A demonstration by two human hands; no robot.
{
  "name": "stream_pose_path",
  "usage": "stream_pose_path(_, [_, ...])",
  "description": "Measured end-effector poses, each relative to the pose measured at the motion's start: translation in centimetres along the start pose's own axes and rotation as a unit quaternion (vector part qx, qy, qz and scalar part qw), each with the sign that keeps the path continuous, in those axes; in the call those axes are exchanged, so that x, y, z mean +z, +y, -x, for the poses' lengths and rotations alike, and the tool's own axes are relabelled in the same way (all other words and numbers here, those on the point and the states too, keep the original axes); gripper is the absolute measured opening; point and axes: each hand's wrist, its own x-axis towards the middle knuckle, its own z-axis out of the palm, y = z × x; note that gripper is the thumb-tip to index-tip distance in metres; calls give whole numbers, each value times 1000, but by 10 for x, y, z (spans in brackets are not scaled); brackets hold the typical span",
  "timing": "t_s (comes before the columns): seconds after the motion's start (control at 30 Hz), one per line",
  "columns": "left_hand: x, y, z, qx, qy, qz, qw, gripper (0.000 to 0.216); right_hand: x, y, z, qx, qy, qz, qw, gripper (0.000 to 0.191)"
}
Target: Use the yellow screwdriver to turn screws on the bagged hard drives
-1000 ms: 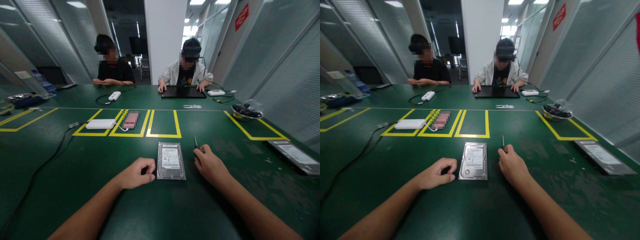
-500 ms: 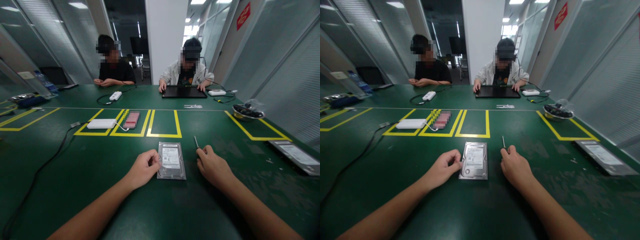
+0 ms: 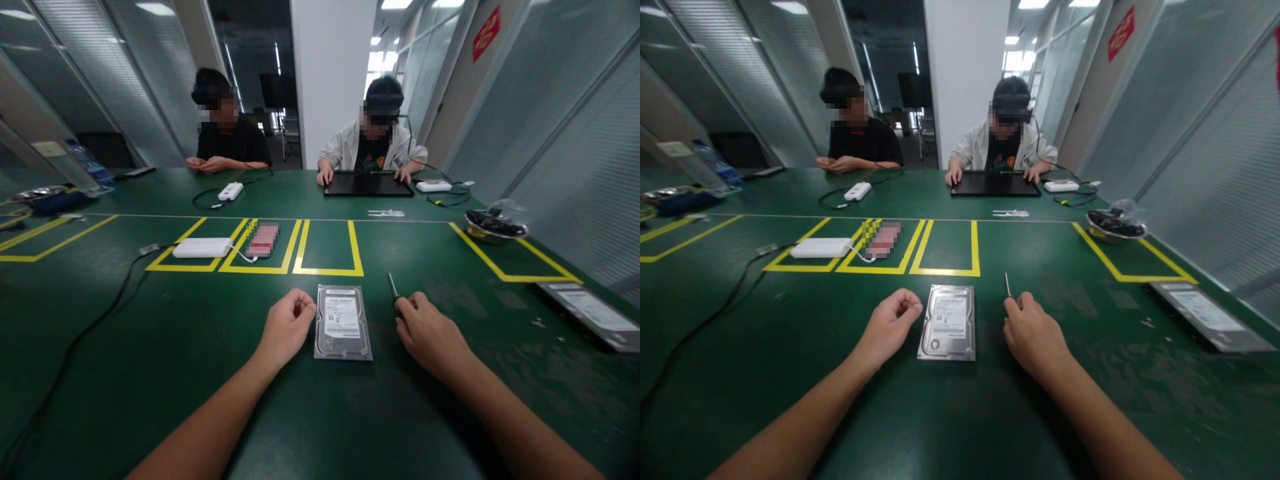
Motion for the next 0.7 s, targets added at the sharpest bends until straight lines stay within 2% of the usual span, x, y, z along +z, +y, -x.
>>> stream_pose_path(0.13, [-3,-11,-1,79,2,-205,976,15,-1,-1,1,1,2,3,1000,20])
stream_pose_path(0.23, [-3,-17,-2,95,-13,-291,952,16,-3,-2,1,6,-3,5,1000,22])
stream_pose_path(0.53, [1,-23,-4,102,-34,-340,934,13,-16,-2,2,10,-30,-4,999,23])
stream_pose_path(0.63, [2,-23,-5,97,-30,-340,935,13,-23,13,1,34,-58,11,998,23])
stream_pose_path(0.7, [1,-22,-5,91,-25,-338,936,14,-25,35,0,77,-97,31,992,26])
